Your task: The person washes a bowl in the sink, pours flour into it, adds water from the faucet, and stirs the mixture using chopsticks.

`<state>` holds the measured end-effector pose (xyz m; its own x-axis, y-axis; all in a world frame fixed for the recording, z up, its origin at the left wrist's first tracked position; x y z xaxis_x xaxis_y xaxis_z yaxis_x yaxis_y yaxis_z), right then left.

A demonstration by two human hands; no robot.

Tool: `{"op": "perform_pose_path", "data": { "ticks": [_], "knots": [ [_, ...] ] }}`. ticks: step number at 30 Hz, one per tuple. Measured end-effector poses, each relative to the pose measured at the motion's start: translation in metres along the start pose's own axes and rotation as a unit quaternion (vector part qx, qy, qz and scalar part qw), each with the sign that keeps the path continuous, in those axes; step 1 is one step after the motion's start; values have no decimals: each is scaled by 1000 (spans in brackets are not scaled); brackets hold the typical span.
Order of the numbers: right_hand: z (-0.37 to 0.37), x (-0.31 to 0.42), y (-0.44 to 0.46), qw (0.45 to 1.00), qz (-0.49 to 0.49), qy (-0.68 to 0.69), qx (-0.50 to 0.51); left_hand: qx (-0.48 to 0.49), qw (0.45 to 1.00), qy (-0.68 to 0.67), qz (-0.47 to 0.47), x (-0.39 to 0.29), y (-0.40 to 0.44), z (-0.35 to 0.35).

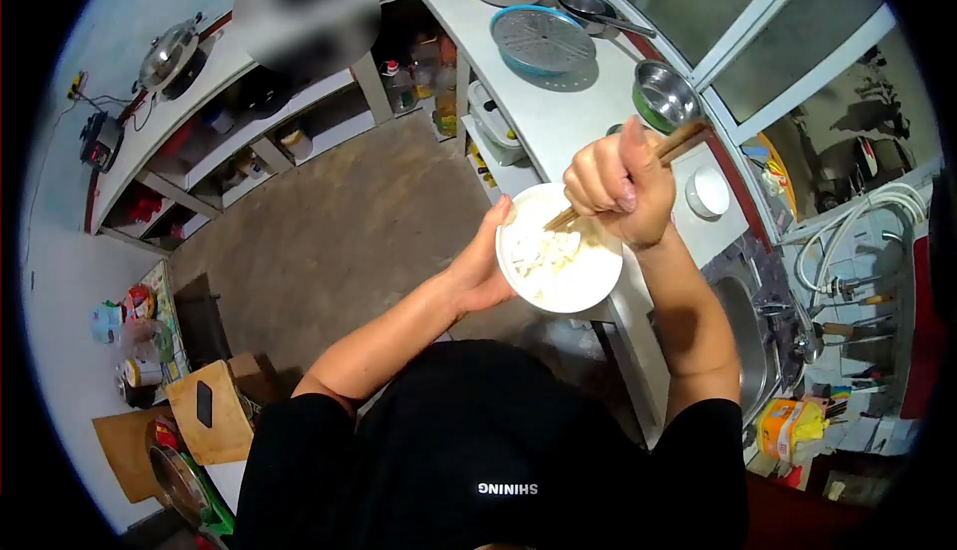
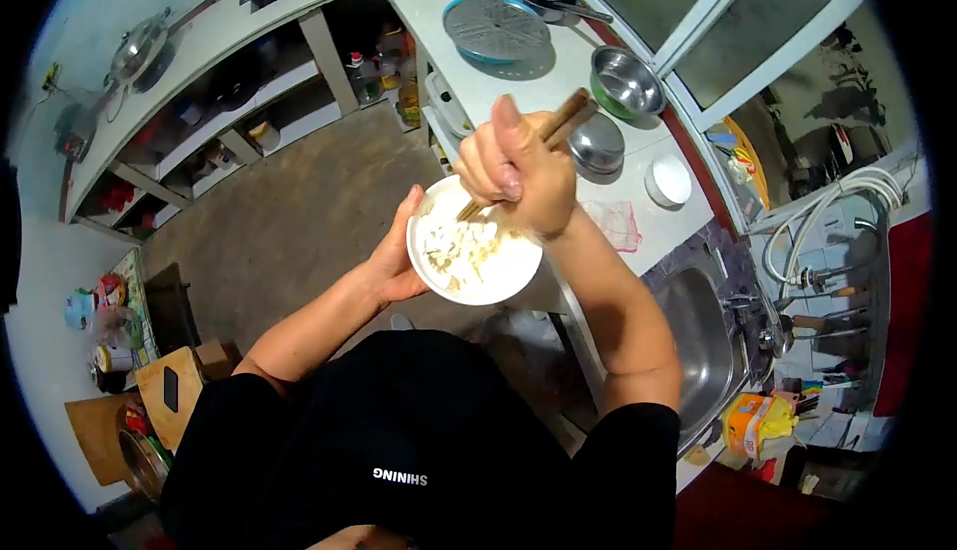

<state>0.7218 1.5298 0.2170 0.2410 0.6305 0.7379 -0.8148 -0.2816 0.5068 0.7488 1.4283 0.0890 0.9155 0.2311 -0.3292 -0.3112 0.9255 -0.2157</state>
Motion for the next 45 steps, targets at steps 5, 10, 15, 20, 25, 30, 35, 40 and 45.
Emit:
{"op": "perform_pose_path", "data": {
  "ticks": [5,10,15,20,25,30,35,40,45],
  "knots": [
    [14,-6,7,998,-41,-49,19,-22,997,-55,58,-11,-37,-13],
    [36,-16,-1,985,-77,-153,30,-11,985,-113,129,-23,-59,-29],
    [62,-32,-10,953,-4,-275,129,-12,984,-134,114,-22,-65,-33],
    [80,-60,-8,967,146,-184,99,-48,991,-101,76,-7,-60,-28],
    [76,-74,14,983,147,-105,-29,-118,992,27,42,7,-54,-26],
    [45,-74,32,985,130,-47,-105,-117,992,30,31,15,-48,-31],
    [-2,-66,36,989,68,-14,-130,-79,994,-24,69,9,-49,-28],
    [-22,-42,26,990,21,-29,-134,-61,989,-63,120,-10,-53,-30],
    [9,-31,5,988,-15,-131,-79,-37,981,-97,162,-32,-51,-35]
  ]
}}
Point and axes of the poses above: each hand's wrist, its own y-axis towards the middle knuckle, its own z-axis out of the palm, x = y × z, the point moved 4 cm from there along y, towards the middle knuckle, and after that the axes turned 10 degrees about -z, right-handed, at the moved point
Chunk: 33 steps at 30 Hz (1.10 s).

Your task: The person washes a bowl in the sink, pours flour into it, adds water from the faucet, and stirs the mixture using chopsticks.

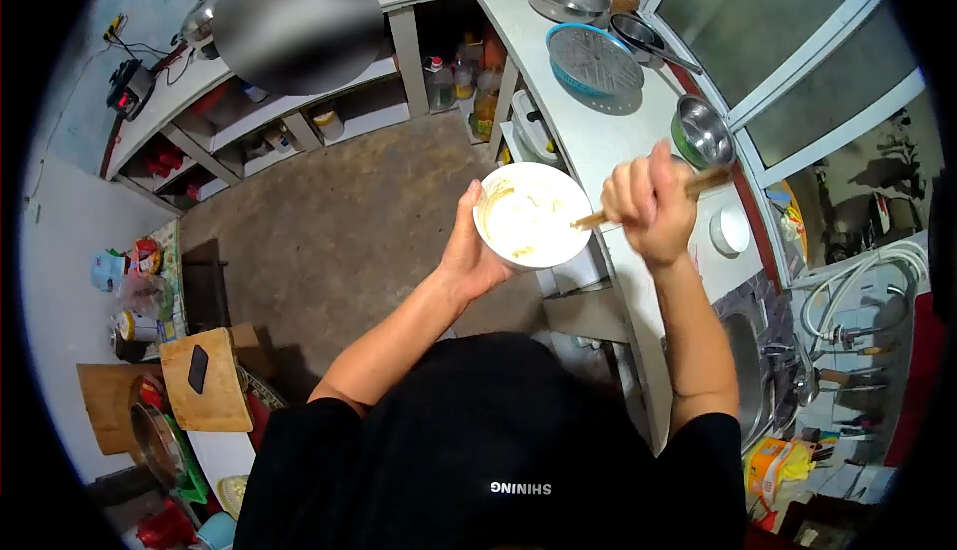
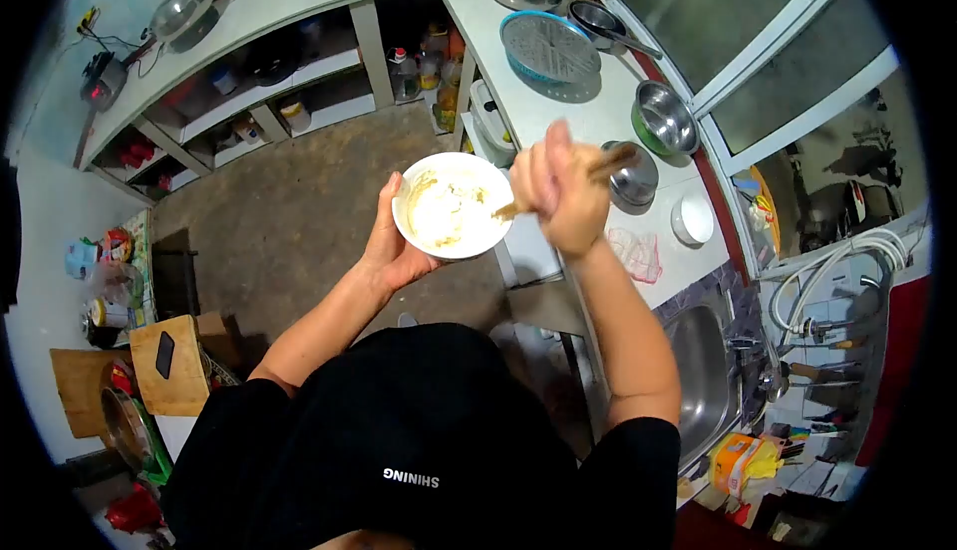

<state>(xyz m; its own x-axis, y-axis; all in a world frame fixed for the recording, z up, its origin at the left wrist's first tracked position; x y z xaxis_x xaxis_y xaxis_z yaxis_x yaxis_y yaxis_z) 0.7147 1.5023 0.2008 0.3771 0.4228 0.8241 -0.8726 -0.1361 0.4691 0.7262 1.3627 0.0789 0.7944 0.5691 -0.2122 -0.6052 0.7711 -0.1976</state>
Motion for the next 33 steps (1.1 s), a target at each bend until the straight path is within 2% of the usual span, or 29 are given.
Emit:
{"op": "perform_pose_path", "data": {
  "ticks": [3,4,8,9,12,16,19,21,23,26,27,29,31,33],
  "knots": [
    [31,-4,-15,995,-7,-69,69,-20,1000,10,-8,0,2,-3],
    [39,-7,-15,990,18,-93,108,-15,1000,15,-13,3,4,-7],
    [55,-25,1,991,107,78,15,-16,997,64,-47,20,-6,-12],
    [52,-32,6,988,103,113,22,15,996,79,-50,22,-9,-13],
    [46,-36,18,991,70,116,9,-3,995,88,-42,14,-27,-14],
    [49,-33,14,996,21,79,47,18,998,58,15,-13,-43,-23],
    [69,-33,1,998,-32,24,43,0,999,-19,38,-29,-53,-24],
    [85,-35,-9,990,-50,-72,111,-17,999,-40,21,-32,-59,-28],
    [103,-42,-13,987,-33,-74,137,-17,998,-58,-8,-33,-62,-33],
    [122,-57,-12,980,19,-99,169,-51,998,13,-27,-27,-67,-37],
    [128,-63,-8,983,62,-87,149,-64,997,36,-35,-24,-69,-39],
    [131,-79,3,989,118,38,75,-47,995,71,-45,-14,-70,-49],
    [117,-92,17,972,166,160,46,-69,990,103,-62,-8,-74,-54],
    [97,-99,28,960,169,221,21,-53,993,87,-64,-12,-87,-47]
  ]
}}
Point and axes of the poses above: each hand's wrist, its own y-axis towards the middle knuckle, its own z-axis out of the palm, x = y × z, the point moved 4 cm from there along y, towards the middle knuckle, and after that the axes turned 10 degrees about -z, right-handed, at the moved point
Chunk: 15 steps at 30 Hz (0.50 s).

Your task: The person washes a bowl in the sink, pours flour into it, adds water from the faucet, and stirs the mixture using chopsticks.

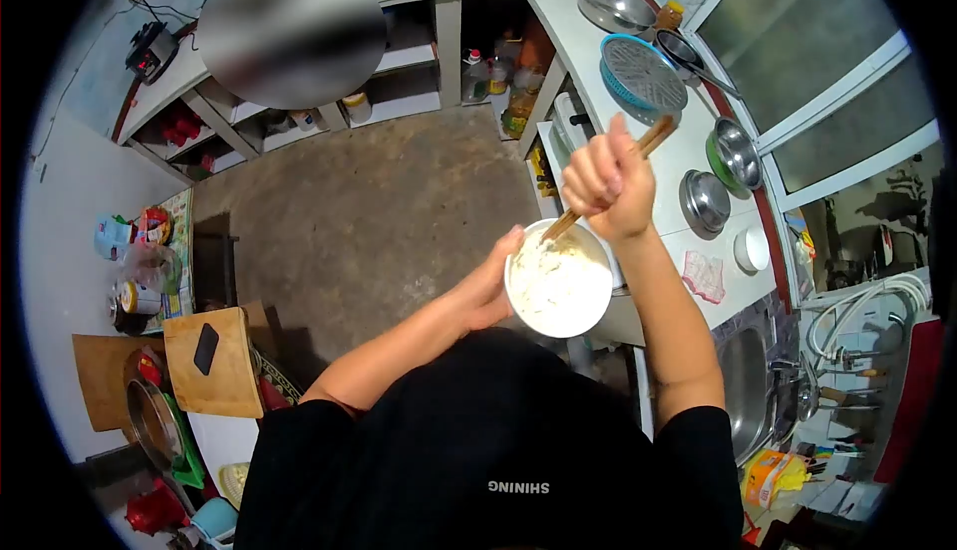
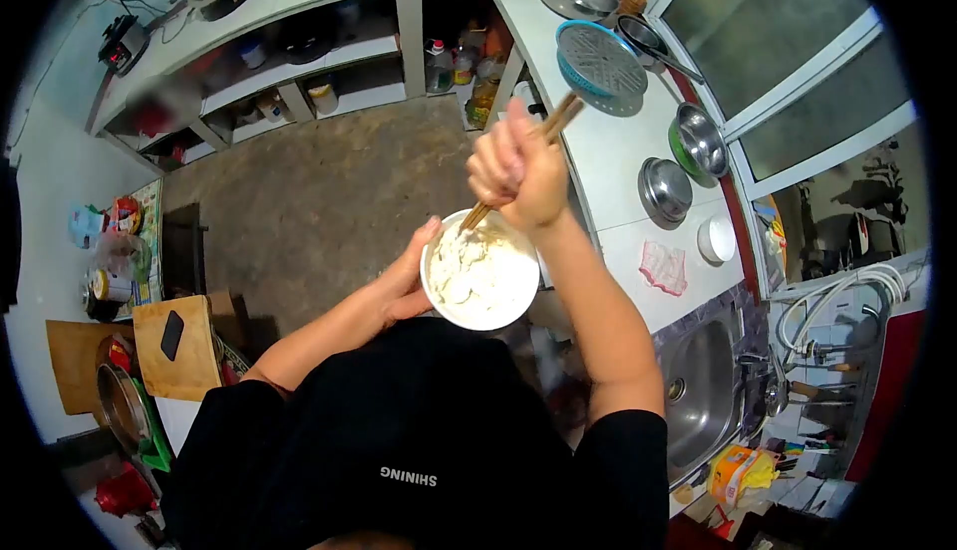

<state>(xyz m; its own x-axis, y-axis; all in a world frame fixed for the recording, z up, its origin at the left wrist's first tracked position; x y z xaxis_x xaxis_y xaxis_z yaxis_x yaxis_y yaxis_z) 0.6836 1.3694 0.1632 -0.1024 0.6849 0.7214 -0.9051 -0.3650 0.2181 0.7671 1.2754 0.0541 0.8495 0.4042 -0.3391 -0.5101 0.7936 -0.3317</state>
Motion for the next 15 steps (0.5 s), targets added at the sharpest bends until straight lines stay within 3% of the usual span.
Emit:
{"op": "perform_pose_path", "data": {
  "ticks": [2,5,10,12,13,15],
  "knots": [
    [-15,12,2,998,-59,11,-11,45,998,-44,9,-6,-7,-6],
    [-17,23,-9,993,-109,-46,-6,13,997,-41,60,-25,-17,-15],
    [15,11,-36,965,-174,-191,36,14,989,-129,68,-42,-13,-14],
    [32,2,-43,936,-166,-289,111,9,989,-131,65,-39,-3,-17],
    [38,-3,-43,936,-116,-302,135,-10,993,-97,66,-36,1,-16],
    [48,-12,-33,950,-84,-285,93,-26,998,-46,47,-25,5,-12]
  ]
}}
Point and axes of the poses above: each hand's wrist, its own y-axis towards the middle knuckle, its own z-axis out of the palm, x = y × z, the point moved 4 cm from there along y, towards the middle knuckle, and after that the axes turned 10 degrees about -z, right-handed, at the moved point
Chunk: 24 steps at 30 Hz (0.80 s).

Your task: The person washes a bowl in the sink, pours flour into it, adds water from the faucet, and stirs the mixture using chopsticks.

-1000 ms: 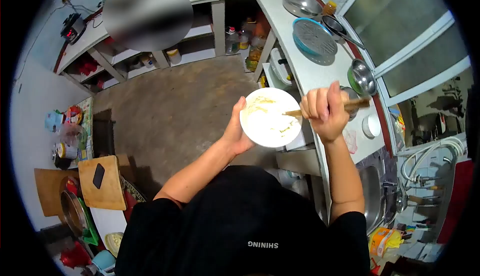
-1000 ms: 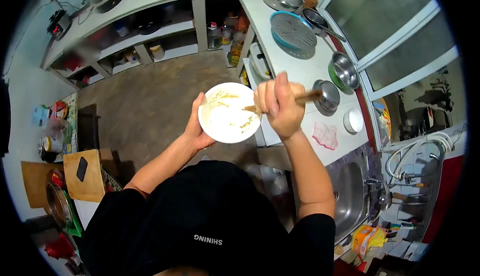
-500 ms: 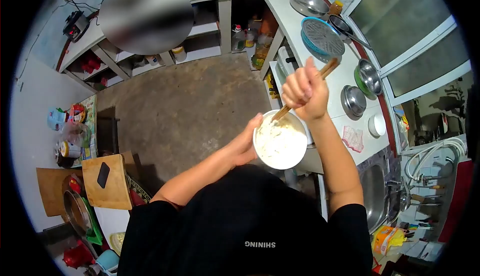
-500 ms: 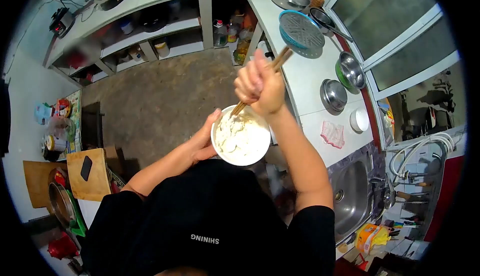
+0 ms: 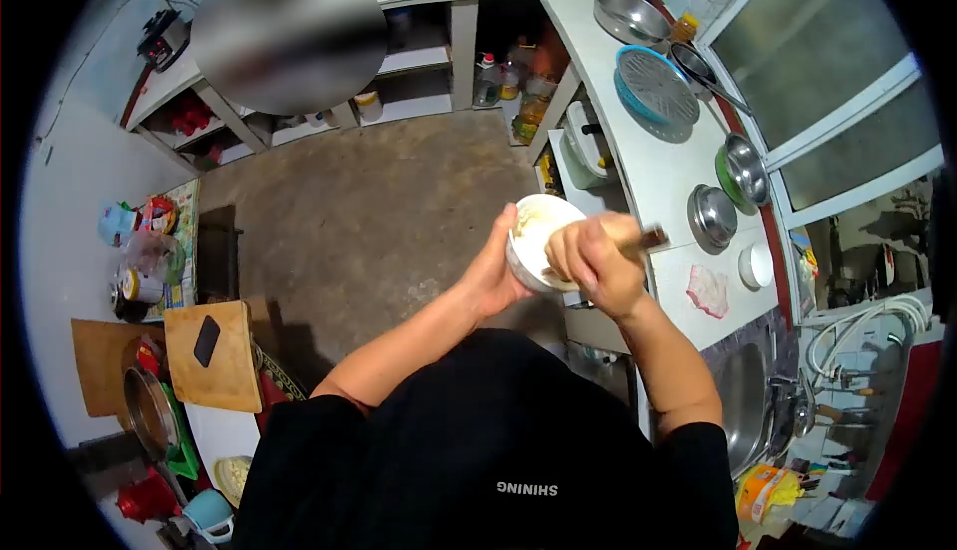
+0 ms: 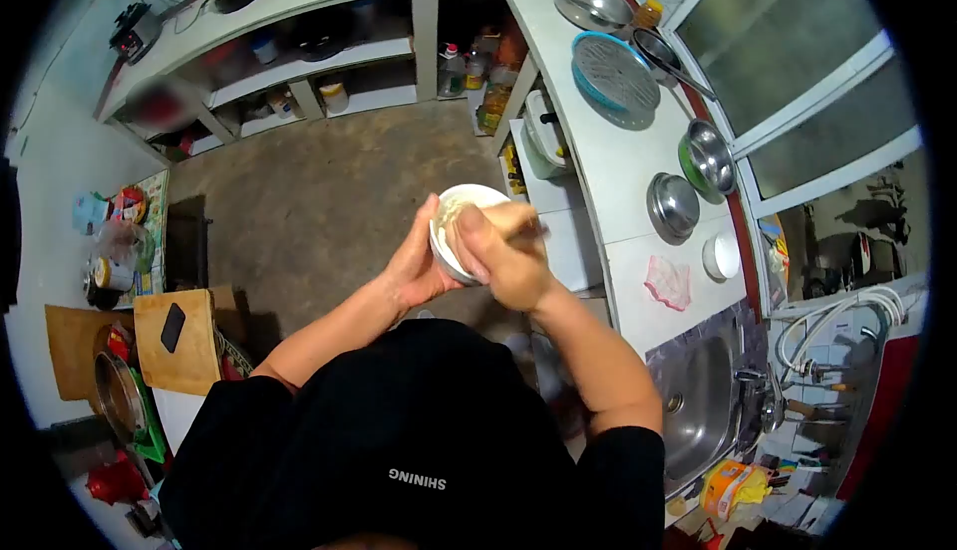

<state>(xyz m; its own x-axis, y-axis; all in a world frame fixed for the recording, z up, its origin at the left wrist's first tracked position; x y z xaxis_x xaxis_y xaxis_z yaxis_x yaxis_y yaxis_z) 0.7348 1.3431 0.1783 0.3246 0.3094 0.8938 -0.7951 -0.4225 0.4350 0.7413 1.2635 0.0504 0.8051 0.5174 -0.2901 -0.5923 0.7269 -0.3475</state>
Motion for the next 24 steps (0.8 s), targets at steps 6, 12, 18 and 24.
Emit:
{"op": "perform_pose_path", "data": {
  "ticks": [6,12,18,24],
  "knots": [
    [-63,-24,17,967,8,205,-148,27,999,-41,-19,18,1,1],
    [-53,-5,-13,988,-73,79,-114,52,995,-87,21,-14,-1,1],
    [-14,4,-3,995,-17,80,-59,38,999,-8,-9,4,9,0],
    [-63,-2,7,964,-57,229,-119,86,995,-42,12,12,1,7]
  ]
}}
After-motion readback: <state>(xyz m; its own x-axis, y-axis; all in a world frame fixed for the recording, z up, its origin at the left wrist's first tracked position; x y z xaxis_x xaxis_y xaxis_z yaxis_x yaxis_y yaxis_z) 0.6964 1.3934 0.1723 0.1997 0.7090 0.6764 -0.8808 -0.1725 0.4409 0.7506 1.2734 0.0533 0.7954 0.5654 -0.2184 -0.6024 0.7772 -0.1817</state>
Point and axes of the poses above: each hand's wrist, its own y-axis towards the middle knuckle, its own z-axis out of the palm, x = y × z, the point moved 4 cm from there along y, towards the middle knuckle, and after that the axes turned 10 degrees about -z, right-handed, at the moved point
